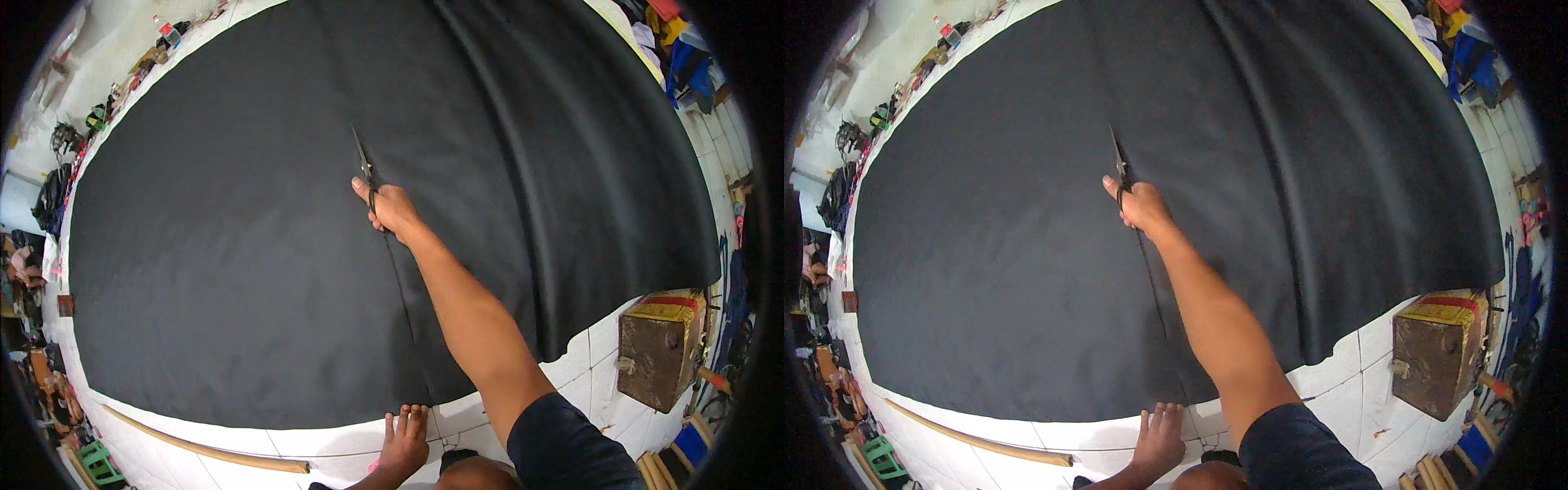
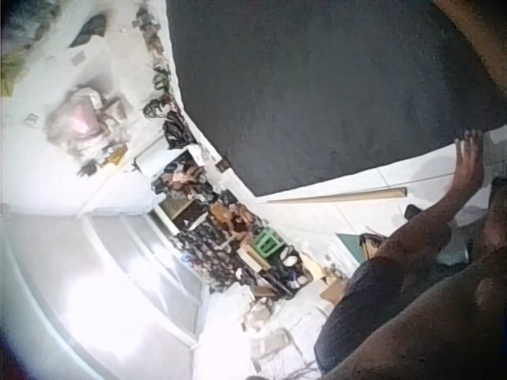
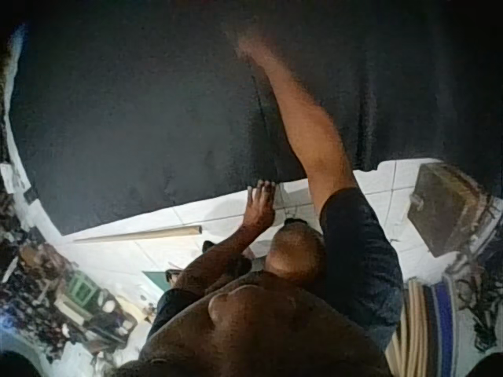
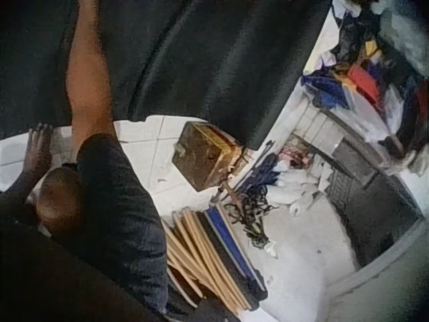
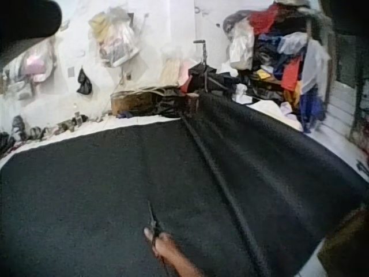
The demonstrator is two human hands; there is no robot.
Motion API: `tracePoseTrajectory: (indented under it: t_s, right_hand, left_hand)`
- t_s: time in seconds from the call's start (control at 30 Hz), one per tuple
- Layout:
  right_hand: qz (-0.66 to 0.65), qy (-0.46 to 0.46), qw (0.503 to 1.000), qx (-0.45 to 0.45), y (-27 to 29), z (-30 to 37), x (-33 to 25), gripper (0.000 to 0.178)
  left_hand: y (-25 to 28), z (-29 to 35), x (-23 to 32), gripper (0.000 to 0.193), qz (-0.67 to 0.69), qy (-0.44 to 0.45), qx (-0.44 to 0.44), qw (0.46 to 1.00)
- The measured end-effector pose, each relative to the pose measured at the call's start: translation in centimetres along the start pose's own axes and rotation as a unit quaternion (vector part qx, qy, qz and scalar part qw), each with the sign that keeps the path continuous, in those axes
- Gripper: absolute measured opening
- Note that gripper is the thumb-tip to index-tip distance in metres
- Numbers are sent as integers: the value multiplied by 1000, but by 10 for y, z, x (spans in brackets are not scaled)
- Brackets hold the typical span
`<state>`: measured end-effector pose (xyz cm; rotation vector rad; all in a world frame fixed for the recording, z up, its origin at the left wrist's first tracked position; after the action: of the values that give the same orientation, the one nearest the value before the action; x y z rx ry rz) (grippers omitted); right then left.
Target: The person cuts a large piece of black fabric on the floor using shears and a wooden guide.
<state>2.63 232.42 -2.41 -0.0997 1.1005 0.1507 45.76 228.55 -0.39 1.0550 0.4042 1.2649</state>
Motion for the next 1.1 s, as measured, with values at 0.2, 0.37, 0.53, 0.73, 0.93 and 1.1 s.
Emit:
tracePoseTrajectory:
  t_s: [0.2,0.37,0.53,0.73,0.93,1.1]
  right_hand:
    - [0,4,1000,12,3,-20,7,59]
    - [13,-13,1000,-19,6,-21,2,52]
    - [-32,-27,999,-15,-2,-28,8,51]
    - [-38,-63,997,-8,7,-30,9,45]
    - [-54,-83,993,-62,2,-35,-1,44]
    - [-90,-120,988,-27,-1,-57,-18,40]
  left_hand:
    - [62,-41,-32,59,148,68,93,982]
    - [199,-213,-161,74,39,167,412,895]
    - [203,-263,-200,84,-8,215,369,904]
    - [210,-271,-197,90,15,225,310,923]
    - [211,-273,-207,94,58,230,305,922]
    - [206,-276,-207,92,43,229,293,928]
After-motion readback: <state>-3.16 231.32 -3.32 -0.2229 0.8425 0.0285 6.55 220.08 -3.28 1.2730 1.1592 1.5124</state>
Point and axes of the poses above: each hand's wrist, its own z-axis away from the middle knuckle, its own y-axis out of the back of the hand, x = y × z, the point moved 4 cm from there along -z, towards the middle knuckle, and after that the axes turned 5 degrees about -z, right-handed, at the moved point
